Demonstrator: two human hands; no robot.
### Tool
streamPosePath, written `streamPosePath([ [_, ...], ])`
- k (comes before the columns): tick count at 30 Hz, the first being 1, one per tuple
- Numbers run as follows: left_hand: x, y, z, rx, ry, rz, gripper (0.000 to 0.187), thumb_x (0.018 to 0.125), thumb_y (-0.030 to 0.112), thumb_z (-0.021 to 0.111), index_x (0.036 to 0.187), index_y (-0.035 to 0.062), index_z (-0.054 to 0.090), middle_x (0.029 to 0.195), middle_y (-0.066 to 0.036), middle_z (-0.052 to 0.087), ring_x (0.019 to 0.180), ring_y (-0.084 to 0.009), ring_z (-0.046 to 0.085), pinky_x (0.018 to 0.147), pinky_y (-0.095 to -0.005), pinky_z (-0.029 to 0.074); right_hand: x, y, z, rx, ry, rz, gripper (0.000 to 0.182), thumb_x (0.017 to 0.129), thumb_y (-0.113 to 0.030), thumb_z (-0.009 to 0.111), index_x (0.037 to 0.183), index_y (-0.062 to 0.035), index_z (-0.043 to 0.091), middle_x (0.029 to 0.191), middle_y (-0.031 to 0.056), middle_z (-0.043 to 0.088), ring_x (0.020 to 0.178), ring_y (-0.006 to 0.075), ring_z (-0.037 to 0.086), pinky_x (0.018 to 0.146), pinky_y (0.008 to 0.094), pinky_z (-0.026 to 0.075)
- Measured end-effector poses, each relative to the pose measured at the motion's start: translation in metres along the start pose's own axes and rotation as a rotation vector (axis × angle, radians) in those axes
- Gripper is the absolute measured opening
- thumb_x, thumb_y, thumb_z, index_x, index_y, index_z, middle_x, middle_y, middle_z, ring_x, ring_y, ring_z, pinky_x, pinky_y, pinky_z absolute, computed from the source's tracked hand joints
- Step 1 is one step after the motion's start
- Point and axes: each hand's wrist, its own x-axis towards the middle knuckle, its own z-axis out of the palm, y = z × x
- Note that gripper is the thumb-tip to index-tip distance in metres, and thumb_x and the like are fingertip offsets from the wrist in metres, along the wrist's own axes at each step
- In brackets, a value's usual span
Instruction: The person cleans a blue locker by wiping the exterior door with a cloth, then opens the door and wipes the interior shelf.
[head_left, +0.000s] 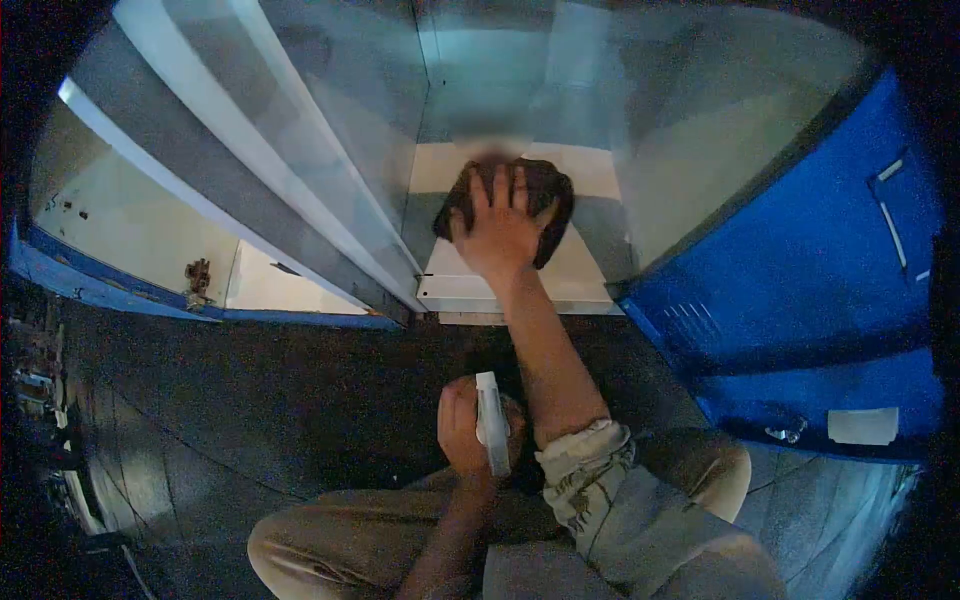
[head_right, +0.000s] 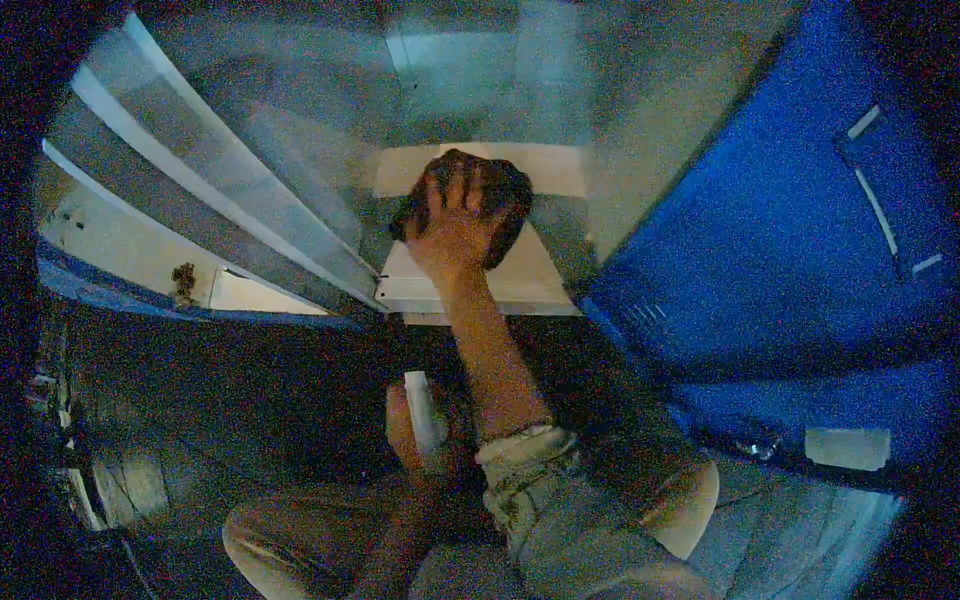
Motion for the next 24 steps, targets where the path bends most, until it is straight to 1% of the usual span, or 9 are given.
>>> streamPosePath([
  [1, 0.000, 0.002, 0.001, 0.013, -0.007, 0.017, 0.033, 0.072, 0.018, 0.067, 0.096, -0.0020, 0.057, 0.095, -0.018, 0.057, 0.084, -0.0358, 0.057, 0.070, -0.0413, 0.048, -0.001, -0.001, 0.000, 0.028, -0.011, -0.041, 0.063, 0.089, -0.053, 0.035, 0.144, -0.0236, 0.026, 0.153, 0.0091, 0.013, 0.141, 0.0308, 0.009, 0.100, 0.0725, 0.010],
  [3, 0.007, 0.072, 0.004, 0.704, -0.129, 0.466, 0.033, 0.071, 0.017, 0.067, 0.097, -0.0018, 0.057, 0.096, -0.019, 0.057, 0.085, -0.0368, 0.057, 0.071, -0.0418, 0.048, 0.006, -0.001, -0.006, 0.052, -0.024, -0.078, 0.063, 0.089, -0.053, 0.036, 0.144, -0.0235, 0.027, 0.153, 0.0085, 0.014, 0.141, 0.0303, 0.010, 0.099, 0.0727, 0.009],
  [7, 0.003, 0.045, 0.006, 0.552, -0.077, 0.267, 0.035, 0.070, 0.016, 0.069, 0.097, -0.0012, 0.057, 0.096, -0.020, 0.057, 0.087, -0.0369, 0.057, 0.072, -0.0417, 0.048, 0.036, 0.000, 0.008, -0.033, -0.012, -0.164, 0.063, 0.088, -0.052, 0.038, 0.143, -0.0228, 0.029, 0.152, 0.0084, 0.017, 0.140, 0.0297, 0.014, 0.100, 0.0725, 0.009],
  [9, -0.003, 0.003, -0.004, 0.534, -0.070, 0.140, 0.035, 0.069, 0.015, 0.069, 0.098, -0.0008, 0.058, 0.096, -0.019, 0.058, 0.087, -0.0365, 0.058, 0.073, -0.0416, 0.048, 0.099, 0.002, 0.099, 0.743, 0.110, -0.261, 0.065, 0.086, -0.051, 0.043, 0.142, -0.0222, 0.030, 0.151, 0.0087, 0.018, 0.138, 0.0300, 0.018, 0.099, 0.0727, 0.011],
  [11, 0.003, 0.042, 0.004, 0.583, -0.039, 0.312, 0.034, 0.069, 0.013, 0.070, 0.098, 0.0000, 0.058, 0.096, -0.019, 0.058, 0.088, -0.0356, 0.058, 0.074, -0.0414, 0.048, 0.097, -0.013, 0.028, -0.092, -0.155, -0.190, 0.068, 0.083, -0.053, 0.046, 0.141, -0.0222, 0.031, 0.150, 0.0085, 0.021, 0.135, 0.0298, 0.024, 0.098, 0.0725, 0.015],
  [12, 0.003, 0.044, 0.005, 0.579, -0.043, 0.320, 0.035, 0.069, 0.012, 0.070, 0.099, 0.0005, 0.058, 0.096, -0.018, 0.059, 0.088, -0.0351, 0.059, 0.074, -0.0414, 0.048, 0.104, -0.021, 0.004, -0.146, -0.041, -0.194, 0.067, 0.083, -0.054, 0.046, 0.141, -0.0231, 0.032, 0.150, 0.0083, 0.022, 0.135, 0.0301, 0.025, 0.098, 0.0725, 0.016],
  [16, -0.018, 0.004, -0.005, 0.475, -0.112, 0.101, 0.038, 0.068, 0.011, 0.072, 0.103, 0.0029, 0.058, 0.097, -0.017, 0.059, 0.087, -0.0332, 0.059, 0.074, -0.0414, 0.048, 0.161, -0.024, 0.048, -0.072, 0.009, -0.270, 0.067, 0.083, -0.054, 0.047, 0.141, -0.0230, 0.032, 0.149, 0.0077, 0.023, 0.135, 0.0314, 0.025, 0.099, 0.0710, 0.017],
  [20, 0.003, 0.051, -0.006, 0.554, -0.234, 0.395, 0.043, 0.066, 0.012, 0.074, 0.105, 0.0047, 0.057, 0.098, -0.016, 0.060, 0.087, -0.0318, 0.059, 0.073, -0.0413, 0.047, 0.197, -0.017, 0.069, -0.037, 0.111, -0.331, 0.068, 0.082, -0.053, 0.048, 0.141, -0.0229, 0.032, 0.149, 0.0070, 0.024, 0.135, 0.0326, 0.025, 0.100, 0.0695, 0.019],
  [24, -0.002, 0.046, -0.010, 0.564, -0.260, 0.401, 0.044, 0.066, 0.013, 0.075, 0.106, 0.0054, 0.057, 0.098, -0.015, 0.060, 0.087, -0.0309, 0.059, 0.073, -0.0415, 0.046, 0.208, -0.008, 0.083, -0.029, 0.182, -0.368, 0.068, 0.082, -0.053, 0.050, 0.141, -0.0229, 0.032, 0.148, 0.0064, 0.026, 0.135, 0.0338, 0.024, 0.101, 0.0680, 0.021],
])
